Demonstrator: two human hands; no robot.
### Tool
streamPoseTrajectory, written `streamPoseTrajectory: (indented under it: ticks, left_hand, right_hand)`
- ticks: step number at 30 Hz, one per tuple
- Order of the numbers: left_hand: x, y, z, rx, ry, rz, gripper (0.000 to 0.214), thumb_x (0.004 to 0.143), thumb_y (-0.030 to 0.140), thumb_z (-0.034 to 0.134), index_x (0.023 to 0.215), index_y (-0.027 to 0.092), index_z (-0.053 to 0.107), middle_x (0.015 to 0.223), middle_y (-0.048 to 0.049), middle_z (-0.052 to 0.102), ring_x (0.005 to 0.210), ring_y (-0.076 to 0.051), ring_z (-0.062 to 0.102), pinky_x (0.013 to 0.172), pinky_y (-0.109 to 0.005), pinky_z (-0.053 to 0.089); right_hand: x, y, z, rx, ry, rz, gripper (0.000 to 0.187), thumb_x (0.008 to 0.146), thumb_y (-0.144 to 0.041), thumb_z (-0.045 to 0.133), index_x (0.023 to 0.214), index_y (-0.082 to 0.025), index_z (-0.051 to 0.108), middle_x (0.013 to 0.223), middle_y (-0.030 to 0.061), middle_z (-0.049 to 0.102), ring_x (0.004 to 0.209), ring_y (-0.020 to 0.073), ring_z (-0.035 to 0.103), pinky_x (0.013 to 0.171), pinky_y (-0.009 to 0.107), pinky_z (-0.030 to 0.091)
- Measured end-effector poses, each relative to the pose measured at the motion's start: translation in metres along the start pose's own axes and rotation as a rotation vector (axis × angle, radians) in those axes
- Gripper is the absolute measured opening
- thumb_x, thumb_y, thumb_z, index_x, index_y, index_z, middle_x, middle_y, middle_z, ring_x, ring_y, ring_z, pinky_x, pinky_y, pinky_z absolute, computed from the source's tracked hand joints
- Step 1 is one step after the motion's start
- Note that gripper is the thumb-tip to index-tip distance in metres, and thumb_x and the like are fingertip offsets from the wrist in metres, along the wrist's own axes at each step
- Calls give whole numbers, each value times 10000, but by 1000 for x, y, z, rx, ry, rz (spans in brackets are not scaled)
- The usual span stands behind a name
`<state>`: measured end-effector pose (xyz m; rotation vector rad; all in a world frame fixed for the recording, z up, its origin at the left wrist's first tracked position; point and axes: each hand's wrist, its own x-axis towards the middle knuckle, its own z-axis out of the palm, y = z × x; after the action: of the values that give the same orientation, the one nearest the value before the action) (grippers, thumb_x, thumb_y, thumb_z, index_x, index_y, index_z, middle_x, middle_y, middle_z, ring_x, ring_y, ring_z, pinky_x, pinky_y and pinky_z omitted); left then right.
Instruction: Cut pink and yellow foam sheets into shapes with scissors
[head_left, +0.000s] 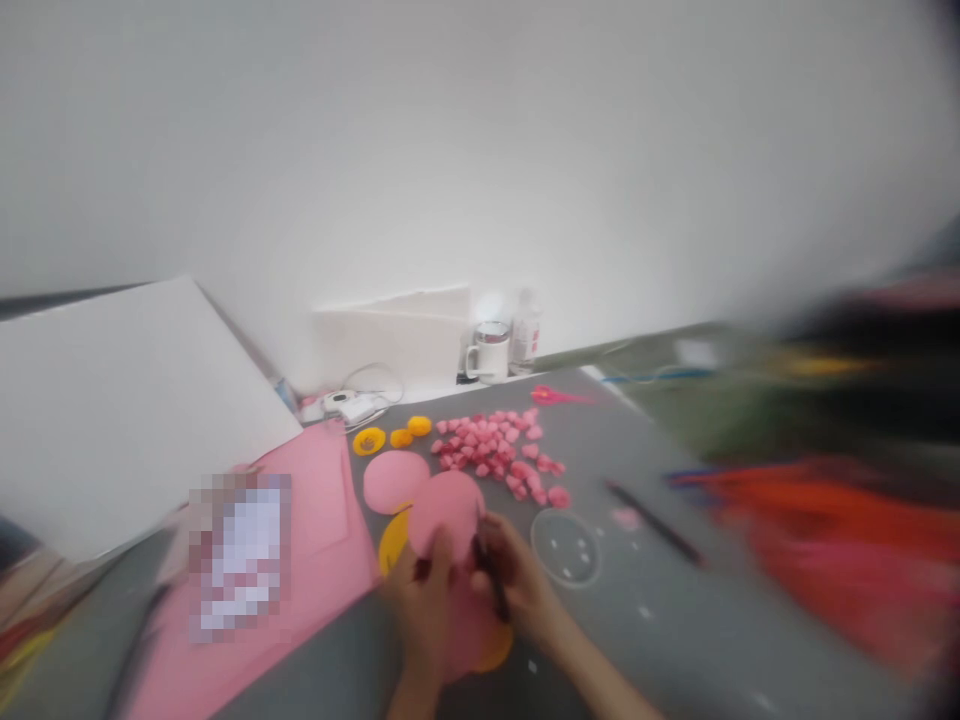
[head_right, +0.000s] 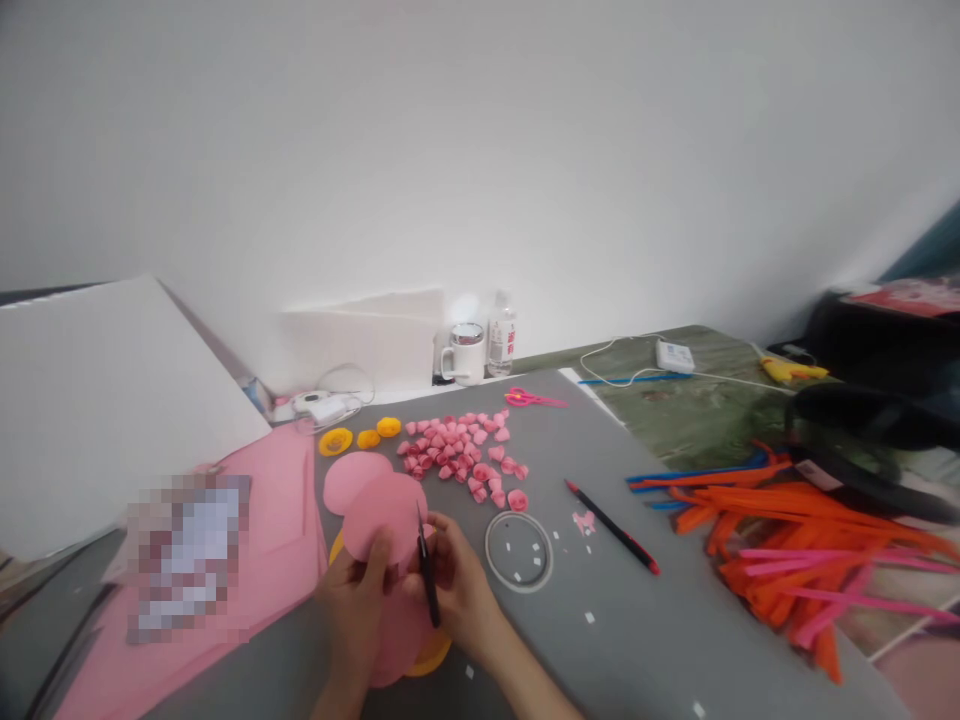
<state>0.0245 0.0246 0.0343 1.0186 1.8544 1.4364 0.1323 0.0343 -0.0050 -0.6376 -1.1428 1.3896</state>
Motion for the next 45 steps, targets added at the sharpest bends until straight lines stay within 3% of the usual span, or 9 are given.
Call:
streamPoseTrajectory:
  ticks: [9, 15, 24, 30, 38, 45]
  left_hand:
    - [-7, 8, 4, 30, -24, -2, 466, 642, 595, 553, 469, 168, 483, 425, 7, 458, 444, -122, 424, 440, -234, 345]
    - [-7, 7, 3, 53, -31, 7, 497, 643, 628, 540, 473, 163, 502, 424, -1, 468, 453, -127, 428, 438, -234, 349]
    - [-7, 12, 2, -19, -16, 33, 513, 613, 648, 572, 466, 158, 531, 430, -9, 504, 447, -133, 463, 431, -233, 364]
    - [-5, 5, 3, 16, -59, 26, 453, 649, 590, 574, 548, 148, 571, 493, -18, 546, 505, -149, 497, 475, -244, 385]
    - [-1, 17, 1, -26, -108, -26, 404, 590, 547, 611, 495, 164, 522, 454, 8, 498, 458, -127, 450, 451, -246, 356]
    - [1, 8, 1, -82, -77, 2, 403, 644, 533, 593, 503, 161, 526, 446, 13, 489, 454, -122, 455, 452, -236, 376]
  right_hand:
    - [4, -9, 3, -6, 12, -16, 525, 690, -492, 696, 1099, -235, 492, 863, 64, 623, 894, 226, 581, 667, 289, 479]
    - [6, -12, 3, -53, -9, -30, 348, 711, -471, 683, 914, -217, 558, 808, 32, 620, 765, 170, 581, 691, 263, 468]
    - [5, -18, 6, -107, 19, -37, 316, 738, -481, 647, 858, -202, 562, 689, 7, 584, 628, 136, 538, 547, 217, 438]
    - [4, -13, 4, -104, 11, -26, 326, 733, -483, 653, 873, -209, 545, 697, 16, 596, 667, 162, 567, 568, 238, 447]
    - [8, -14, -6, -35, -31, 13, 384, 682, -455, 713, 917, -221, 519, 676, 4, 578, 663, 168, 558, 599, 261, 442]
    - [7, -15, -5, -62, -25, 28, 387, 661, -492, 711, 876, -216, 545, 673, 6, 552, 710, 178, 540, 589, 247, 431]
